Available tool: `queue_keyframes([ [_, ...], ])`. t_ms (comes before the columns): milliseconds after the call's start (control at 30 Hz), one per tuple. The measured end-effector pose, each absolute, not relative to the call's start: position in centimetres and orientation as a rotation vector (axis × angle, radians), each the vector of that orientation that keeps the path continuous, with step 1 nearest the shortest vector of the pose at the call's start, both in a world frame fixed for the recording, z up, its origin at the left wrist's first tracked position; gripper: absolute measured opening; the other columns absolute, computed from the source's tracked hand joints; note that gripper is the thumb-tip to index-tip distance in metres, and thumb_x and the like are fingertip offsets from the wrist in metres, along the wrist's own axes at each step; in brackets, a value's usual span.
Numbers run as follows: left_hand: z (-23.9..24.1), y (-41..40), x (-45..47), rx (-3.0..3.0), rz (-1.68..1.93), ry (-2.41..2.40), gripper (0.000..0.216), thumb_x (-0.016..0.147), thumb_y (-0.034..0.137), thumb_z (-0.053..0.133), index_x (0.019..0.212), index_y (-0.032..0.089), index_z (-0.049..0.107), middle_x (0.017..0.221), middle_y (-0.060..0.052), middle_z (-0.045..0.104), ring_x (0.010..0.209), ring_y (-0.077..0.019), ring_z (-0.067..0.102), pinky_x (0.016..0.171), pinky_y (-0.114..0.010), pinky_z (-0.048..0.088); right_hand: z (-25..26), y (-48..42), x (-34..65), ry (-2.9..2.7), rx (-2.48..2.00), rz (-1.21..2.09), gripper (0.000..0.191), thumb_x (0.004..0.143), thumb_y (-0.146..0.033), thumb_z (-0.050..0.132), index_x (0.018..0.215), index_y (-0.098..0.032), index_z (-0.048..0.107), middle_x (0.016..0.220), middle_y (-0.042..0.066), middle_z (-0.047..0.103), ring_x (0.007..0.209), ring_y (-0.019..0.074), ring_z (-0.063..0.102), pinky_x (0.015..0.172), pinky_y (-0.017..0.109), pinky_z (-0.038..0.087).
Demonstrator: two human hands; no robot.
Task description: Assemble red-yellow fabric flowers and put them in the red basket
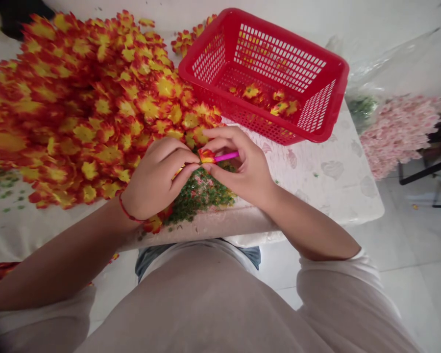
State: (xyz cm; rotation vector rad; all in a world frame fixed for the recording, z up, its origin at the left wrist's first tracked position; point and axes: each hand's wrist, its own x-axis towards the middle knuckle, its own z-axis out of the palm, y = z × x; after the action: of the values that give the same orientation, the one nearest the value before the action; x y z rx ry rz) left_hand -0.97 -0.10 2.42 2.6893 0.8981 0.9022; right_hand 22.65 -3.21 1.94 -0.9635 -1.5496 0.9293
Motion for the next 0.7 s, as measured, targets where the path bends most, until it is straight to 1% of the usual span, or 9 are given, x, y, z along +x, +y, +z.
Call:
queue_keyframes([
  [67, 2.5, -0.1, -1.0, 2.68, 0.904, 0.917, 0.014, 0.119, 0.024, 0.057, 0.117, 0.023, 0.071, 0.113, -0.008, 0.074, 0.106, -0.0265, 0.07, 0.097, -0.044, 0.053, 2.1, -3.3, 22.7, -1.541, -0.991, 0.926, 0.05, 0.092, -0.035, 0.1, 0.135, -0.032, 0.074, 0.111, 0.0, 0.085, 0.108, 0.0218, 0.083, 0.099, 0.038, 0.073],
  [133, 2.6, -0.2, -1.0, 2.676, 0.908, 0.923, 0.015, 0.119, 0.025, 0.057, 0.116, 0.023, 0.071, 0.114, -0.008, 0.074, 0.107, -0.0264, 0.07, 0.098, -0.044, 0.053, 2.2, -3.3, 22.6, -1.529, -1.001, 0.901, 0.047, 0.092, -0.038, 0.1, 0.132, -0.032, 0.075, 0.109, -0.001, 0.085, 0.106, 0.0213, 0.084, 0.098, 0.038, 0.073],
  [267, 2.9, -0.4, -0.9, 2.658, 0.904, 0.94, 0.017, 0.12, 0.025, 0.055, 0.116, 0.023, 0.071, 0.114, -0.008, 0.075, 0.108, -0.0264, 0.07, 0.099, -0.044, 0.052, 2.4, -3.4, 22.5, -1.505, -1.003, 0.822, 0.038, 0.09, -0.039, 0.101, 0.119, -0.031, 0.079, 0.105, -0.001, 0.086, 0.101, 0.0215, 0.085, 0.094, 0.039, 0.075],
  [467, 3.2, -0.5, -0.9, 2.673, 0.863, 1.016, 0.02, 0.119, 0.025, 0.054, 0.114, 0.024, 0.074, 0.114, -0.008, 0.076, 0.106, -0.0277, 0.069, 0.097, -0.047, 0.05, 3.0, -3.3, 22.7, -1.483, -1.053, 0.83, 0.039, 0.086, -0.036, 0.104, 0.113, -0.03, 0.077, 0.099, -0.002, 0.089, 0.096, 0.0222, 0.087, 0.088, 0.039, 0.076],
  [600, 3.4, -0.5, -0.9, 2.713, 0.869, 1.035, 0.024, 0.12, 0.026, 0.053, 0.111, 0.024, 0.074, 0.111, -0.008, 0.077, 0.104, -0.0278, 0.069, 0.095, -0.047, 0.05, 3.3, -3.2, 22.6, -1.458, -1.004, 0.849, 0.038, 0.081, -0.034, 0.107, 0.106, -0.03, 0.079, 0.093, -0.003, 0.089, 0.092, 0.0215, 0.089, 0.084, 0.037, 0.076],
  [700, 3.5, -0.5, -0.9, 2.737, 0.883, 1.033, 0.025, 0.12, 0.025, 0.052, 0.111, 0.024, 0.075, 0.11, -0.008, 0.077, 0.105, -0.028, 0.07, 0.095, -0.048, 0.05, 3.3, -3.2, 22.8, -1.449, -0.995, 0.851, 0.038, 0.08, -0.036, 0.109, 0.104, -0.032, 0.079, 0.093, -0.004, 0.088, 0.091, 0.022, 0.089, 0.084, 0.038, 0.076],
])
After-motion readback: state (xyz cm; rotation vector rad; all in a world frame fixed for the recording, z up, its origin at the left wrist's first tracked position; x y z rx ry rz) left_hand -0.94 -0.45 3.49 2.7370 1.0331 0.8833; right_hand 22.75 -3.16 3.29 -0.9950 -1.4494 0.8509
